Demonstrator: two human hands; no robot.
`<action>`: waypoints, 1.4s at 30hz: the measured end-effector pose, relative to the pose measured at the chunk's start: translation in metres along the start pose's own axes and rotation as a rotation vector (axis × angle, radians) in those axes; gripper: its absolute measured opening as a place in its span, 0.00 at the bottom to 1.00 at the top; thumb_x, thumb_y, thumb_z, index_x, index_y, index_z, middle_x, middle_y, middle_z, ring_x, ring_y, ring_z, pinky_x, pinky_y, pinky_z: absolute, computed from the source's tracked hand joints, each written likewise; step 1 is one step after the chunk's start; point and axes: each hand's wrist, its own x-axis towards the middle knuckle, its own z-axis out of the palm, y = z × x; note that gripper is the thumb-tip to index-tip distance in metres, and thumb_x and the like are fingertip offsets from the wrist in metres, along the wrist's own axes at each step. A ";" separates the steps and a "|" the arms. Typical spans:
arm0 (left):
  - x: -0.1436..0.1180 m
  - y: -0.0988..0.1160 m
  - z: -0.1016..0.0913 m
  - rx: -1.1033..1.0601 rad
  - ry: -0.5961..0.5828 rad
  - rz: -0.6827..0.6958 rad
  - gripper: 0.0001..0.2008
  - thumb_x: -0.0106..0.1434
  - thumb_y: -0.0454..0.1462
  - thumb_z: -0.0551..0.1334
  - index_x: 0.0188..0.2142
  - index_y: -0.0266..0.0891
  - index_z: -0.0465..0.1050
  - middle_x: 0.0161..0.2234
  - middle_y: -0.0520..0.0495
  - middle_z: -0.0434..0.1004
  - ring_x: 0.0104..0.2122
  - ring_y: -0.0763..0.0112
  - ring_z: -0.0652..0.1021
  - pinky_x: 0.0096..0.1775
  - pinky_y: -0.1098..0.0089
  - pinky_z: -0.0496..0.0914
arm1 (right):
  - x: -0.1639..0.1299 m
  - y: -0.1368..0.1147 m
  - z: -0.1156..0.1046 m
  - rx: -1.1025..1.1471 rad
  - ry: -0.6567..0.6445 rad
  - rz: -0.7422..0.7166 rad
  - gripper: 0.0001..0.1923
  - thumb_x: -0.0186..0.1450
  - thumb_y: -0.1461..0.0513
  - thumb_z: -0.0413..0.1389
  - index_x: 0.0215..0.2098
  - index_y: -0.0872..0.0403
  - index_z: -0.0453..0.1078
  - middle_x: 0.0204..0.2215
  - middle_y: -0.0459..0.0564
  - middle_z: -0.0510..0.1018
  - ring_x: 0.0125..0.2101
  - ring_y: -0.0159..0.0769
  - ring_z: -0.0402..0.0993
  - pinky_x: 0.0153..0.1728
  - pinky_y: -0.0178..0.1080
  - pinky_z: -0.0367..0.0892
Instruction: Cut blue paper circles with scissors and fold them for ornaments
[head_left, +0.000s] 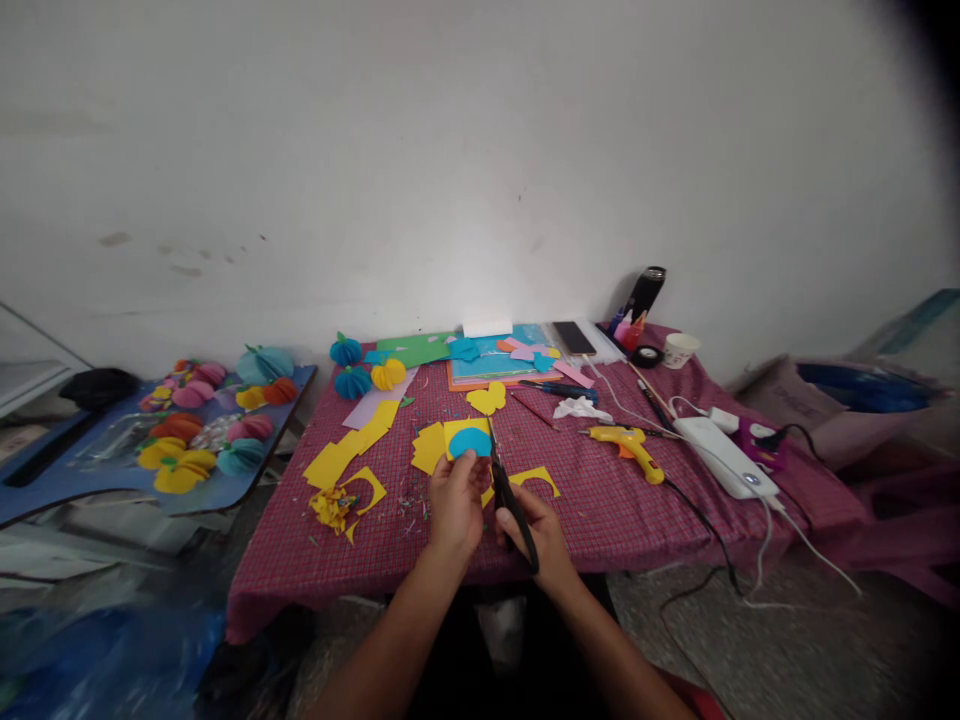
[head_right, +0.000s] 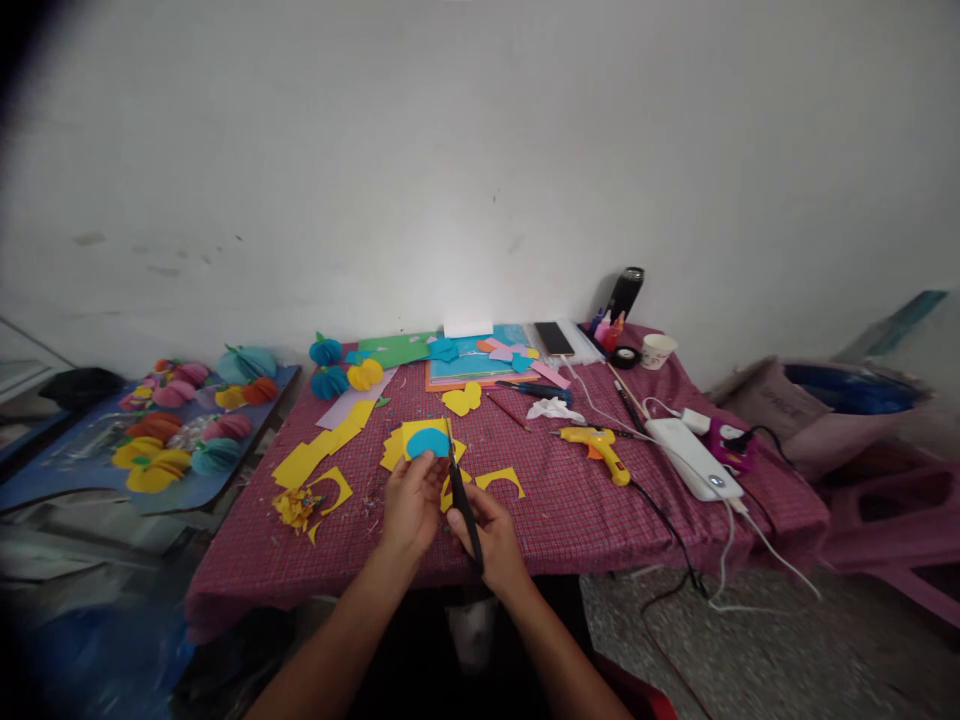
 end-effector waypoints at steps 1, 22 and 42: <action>0.000 0.000 0.000 -0.001 -0.001 -0.002 0.10 0.53 0.36 0.70 0.33 0.37 0.71 0.30 0.48 0.79 0.30 0.72 0.79 0.37 0.70 0.70 | 0.000 0.000 0.000 -0.002 -0.002 0.000 0.18 0.61 0.54 0.62 0.46 0.54 0.72 0.22 0.41 0.68 0.21 0.29 0.62 0.22 0.32 0.59; 0.000 0.005 0.004 0.052 -0.004 0.012 0.12 0.52 0.37 0.70 0.33 0.37 0.69 0.30 0.48 0.79 0.30 0.70 0.79 0.37 0.69 0.69 | -0.002 -0.003 -0.002 0.017 0.002 0.009 0.17 0.62 0.53 0.62 0.45 0.55 0.73 0.21 0.42 0.68 0.21 0.29 0.61 0.23 0.33 0.58; -0.002 0.009 0.004 0.145 -0.017 0.032 0.12 0.50 0.39 0.70 0.32 0.37 0.71 0.29 0.49 0.78 0.29 0.70 0.78 0.36 0.68 0.70 | -0.004 -0.010 -0.002 0.022 -0.021 0.026 0.20 0.61 0.51 0.61 0.46 0.54 0.71 0.23 0.43 0.71 0.22 0.30 0.65 0.24 0.33 0.63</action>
